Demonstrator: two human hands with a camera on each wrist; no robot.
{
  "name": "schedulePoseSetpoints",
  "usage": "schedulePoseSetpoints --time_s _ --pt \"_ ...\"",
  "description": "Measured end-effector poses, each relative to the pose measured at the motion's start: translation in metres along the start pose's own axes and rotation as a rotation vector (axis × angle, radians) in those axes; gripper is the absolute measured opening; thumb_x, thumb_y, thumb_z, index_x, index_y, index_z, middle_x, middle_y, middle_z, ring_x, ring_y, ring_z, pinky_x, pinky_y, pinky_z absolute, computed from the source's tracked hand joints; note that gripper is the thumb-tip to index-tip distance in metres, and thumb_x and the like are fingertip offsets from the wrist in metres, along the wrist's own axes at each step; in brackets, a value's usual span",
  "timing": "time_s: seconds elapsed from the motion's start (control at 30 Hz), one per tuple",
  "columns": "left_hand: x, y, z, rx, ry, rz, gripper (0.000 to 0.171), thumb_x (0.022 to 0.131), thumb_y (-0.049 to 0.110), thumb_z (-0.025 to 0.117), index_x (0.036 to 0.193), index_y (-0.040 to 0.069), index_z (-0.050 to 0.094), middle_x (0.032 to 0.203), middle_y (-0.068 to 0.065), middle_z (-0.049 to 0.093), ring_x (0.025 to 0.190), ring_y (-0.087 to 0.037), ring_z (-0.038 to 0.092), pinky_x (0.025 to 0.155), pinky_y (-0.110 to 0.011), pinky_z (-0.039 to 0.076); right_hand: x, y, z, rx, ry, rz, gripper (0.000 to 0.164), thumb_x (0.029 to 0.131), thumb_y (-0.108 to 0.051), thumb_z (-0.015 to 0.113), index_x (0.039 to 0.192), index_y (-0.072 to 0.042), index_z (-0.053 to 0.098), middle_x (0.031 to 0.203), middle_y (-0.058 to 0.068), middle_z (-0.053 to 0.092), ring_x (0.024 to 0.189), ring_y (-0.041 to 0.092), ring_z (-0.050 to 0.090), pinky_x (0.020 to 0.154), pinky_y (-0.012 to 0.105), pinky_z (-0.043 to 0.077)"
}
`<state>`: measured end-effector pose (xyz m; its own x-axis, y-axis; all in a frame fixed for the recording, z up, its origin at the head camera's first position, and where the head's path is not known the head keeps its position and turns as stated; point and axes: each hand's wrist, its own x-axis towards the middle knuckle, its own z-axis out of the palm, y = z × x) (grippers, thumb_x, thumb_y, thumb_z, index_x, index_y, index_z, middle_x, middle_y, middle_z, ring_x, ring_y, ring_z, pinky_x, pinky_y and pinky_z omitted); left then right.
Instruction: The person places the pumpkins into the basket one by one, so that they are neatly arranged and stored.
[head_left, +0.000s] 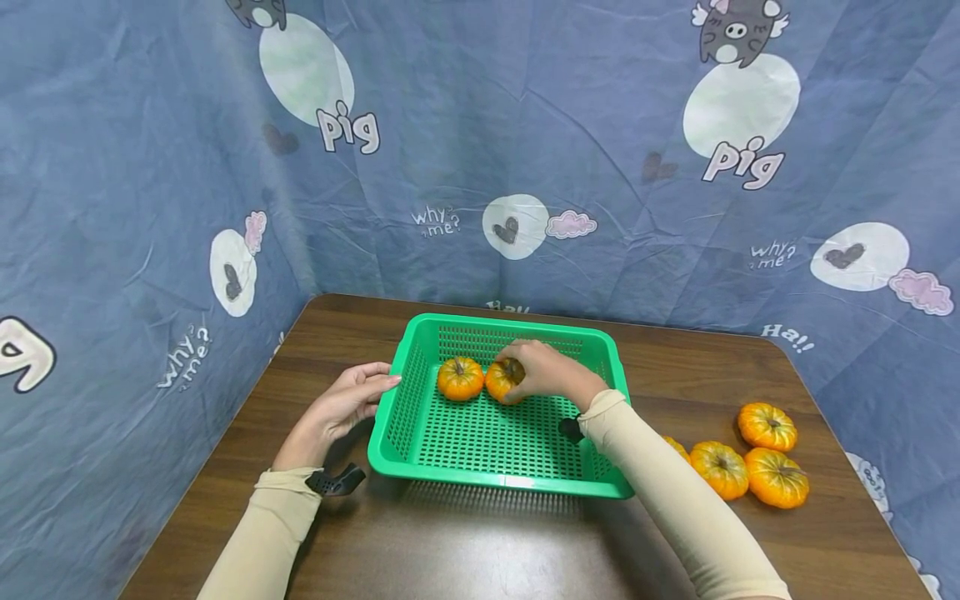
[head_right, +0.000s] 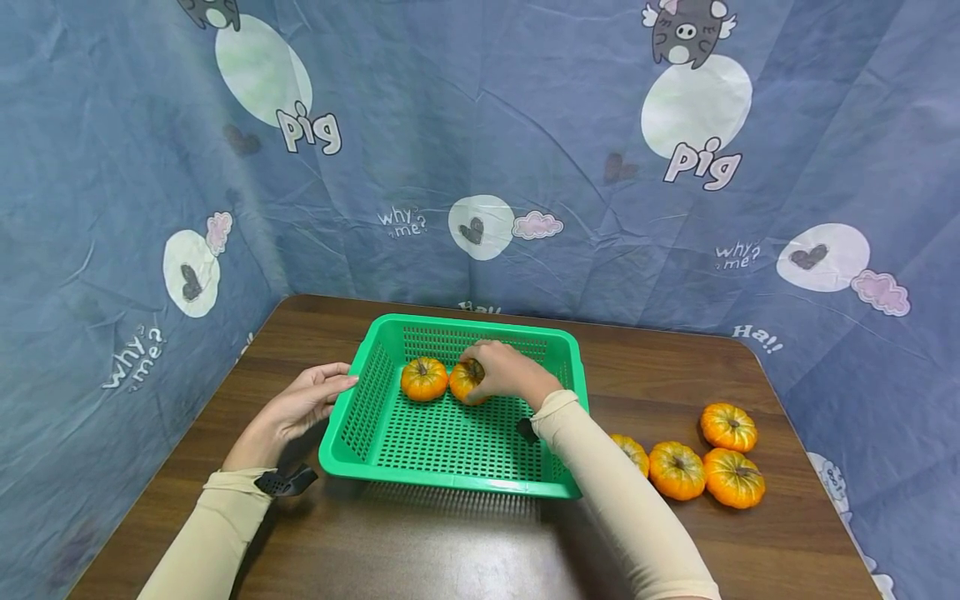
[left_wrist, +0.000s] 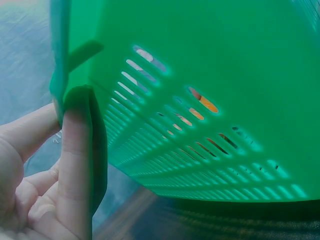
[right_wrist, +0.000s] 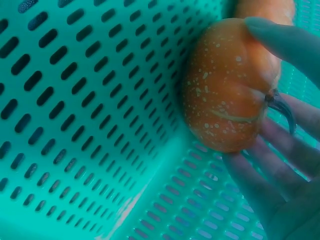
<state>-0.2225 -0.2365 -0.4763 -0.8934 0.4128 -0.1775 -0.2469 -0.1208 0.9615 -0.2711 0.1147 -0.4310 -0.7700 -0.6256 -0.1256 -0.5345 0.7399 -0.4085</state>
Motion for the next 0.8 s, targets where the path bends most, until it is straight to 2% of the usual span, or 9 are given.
schedulePoseSetpoints --time_s 0.2,0.47,0.8 --pt "0.0 0.0 0.0 0.002 0.002 -0.004 0.025 0.107 0.012 0.056 0.129 0.001 0.052 0.102 0.001 0.073 0.086 -0.008 0.075 0.073 -0.024 0.066 -0.001 0.0 -0.002 0.0 0.0 -0.016 0.063 0.083 -0.033 0.089 0.138 -0.012 0.065 0.141 0.01 0.063 0.127 0.029 0.06 0.106 0.046 0.056" --pt "0.001 -0.001 -0.001 0.002 -0.005 -0.004 0.023 0.108 0.012 0.056 0.128 0.001 0.053 0.102 0.001 0.073 0.087 -0.009 0.076 0.075 -0.025 0.066 -0.004 0.001 -0.009 0.019 0.007 0.011 0.064 0.086 -0.034 0.086 0.141 -0.012 0.063 0.151 0.01 0.057 0.143 0.034 0.05 0.116 0.054 0.049" --pt "0.001 -0.001 -0.002 -0.003 -0.014 0.001 0.02 0.108 0.011 0.055 0.126 0.004 0.055 0.102 0.001 0.074 0.087 -0.009 0.076 0.075 -0.026 0.066 -0.013 0.001 -0.027 0.025 0.074 -0.018 0.065 0.086 -0.033 0.086 0.141 -0.01 0.062 0.149 0.011 0.059 0.142 0.033 0.052 0.116 0.052 0.049"
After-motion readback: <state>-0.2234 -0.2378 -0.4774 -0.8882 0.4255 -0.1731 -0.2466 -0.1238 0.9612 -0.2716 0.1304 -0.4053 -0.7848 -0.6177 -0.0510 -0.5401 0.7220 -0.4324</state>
